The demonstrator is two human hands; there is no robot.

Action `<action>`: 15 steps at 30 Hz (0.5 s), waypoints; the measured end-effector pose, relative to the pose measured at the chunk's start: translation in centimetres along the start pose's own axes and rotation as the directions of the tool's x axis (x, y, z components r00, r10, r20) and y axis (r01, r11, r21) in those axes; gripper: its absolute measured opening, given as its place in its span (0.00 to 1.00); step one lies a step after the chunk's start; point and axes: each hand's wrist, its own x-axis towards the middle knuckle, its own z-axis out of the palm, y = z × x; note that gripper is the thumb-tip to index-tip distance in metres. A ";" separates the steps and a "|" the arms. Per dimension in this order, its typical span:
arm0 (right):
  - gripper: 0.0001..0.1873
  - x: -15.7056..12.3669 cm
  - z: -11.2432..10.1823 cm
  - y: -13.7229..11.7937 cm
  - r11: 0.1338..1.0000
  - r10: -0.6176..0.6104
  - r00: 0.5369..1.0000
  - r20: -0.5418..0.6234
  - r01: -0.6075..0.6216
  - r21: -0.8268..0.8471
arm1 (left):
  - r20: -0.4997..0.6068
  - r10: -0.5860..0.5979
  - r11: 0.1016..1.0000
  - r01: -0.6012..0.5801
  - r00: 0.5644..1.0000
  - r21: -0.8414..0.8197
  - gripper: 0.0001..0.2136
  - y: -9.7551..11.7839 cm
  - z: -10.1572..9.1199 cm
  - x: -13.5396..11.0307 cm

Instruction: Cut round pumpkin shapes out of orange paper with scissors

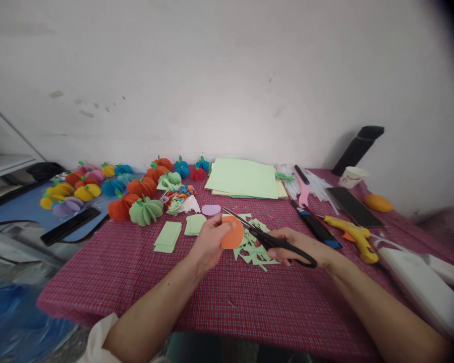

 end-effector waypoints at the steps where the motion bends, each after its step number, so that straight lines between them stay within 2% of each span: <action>1: 0.21 -0.1 -0.1 0.0 1.000 0.004 1.000 0.010 -0.004 -0.001 | 0.016 -0.006 1.000 0.006 1.000 0.006 0.05 0.0 -0.1 0.0; 6: 0.22 -0.6 -0.7 -0.1 1.000 0.010 1.000 0.028 -0.010 -0.006 | 0.073 -0.047 0.998 0.044 0.996 0.039 0.06 0.4 -0.3 -0.1; 15: 0.23 -0.7 -1.4 0.1 0.997 -0.025 0.988 0.151 0.036 -0.070 | 0.121 -0.099 0.988 0.083 0.988 0.131 0.06 0.4 -0.5 0.0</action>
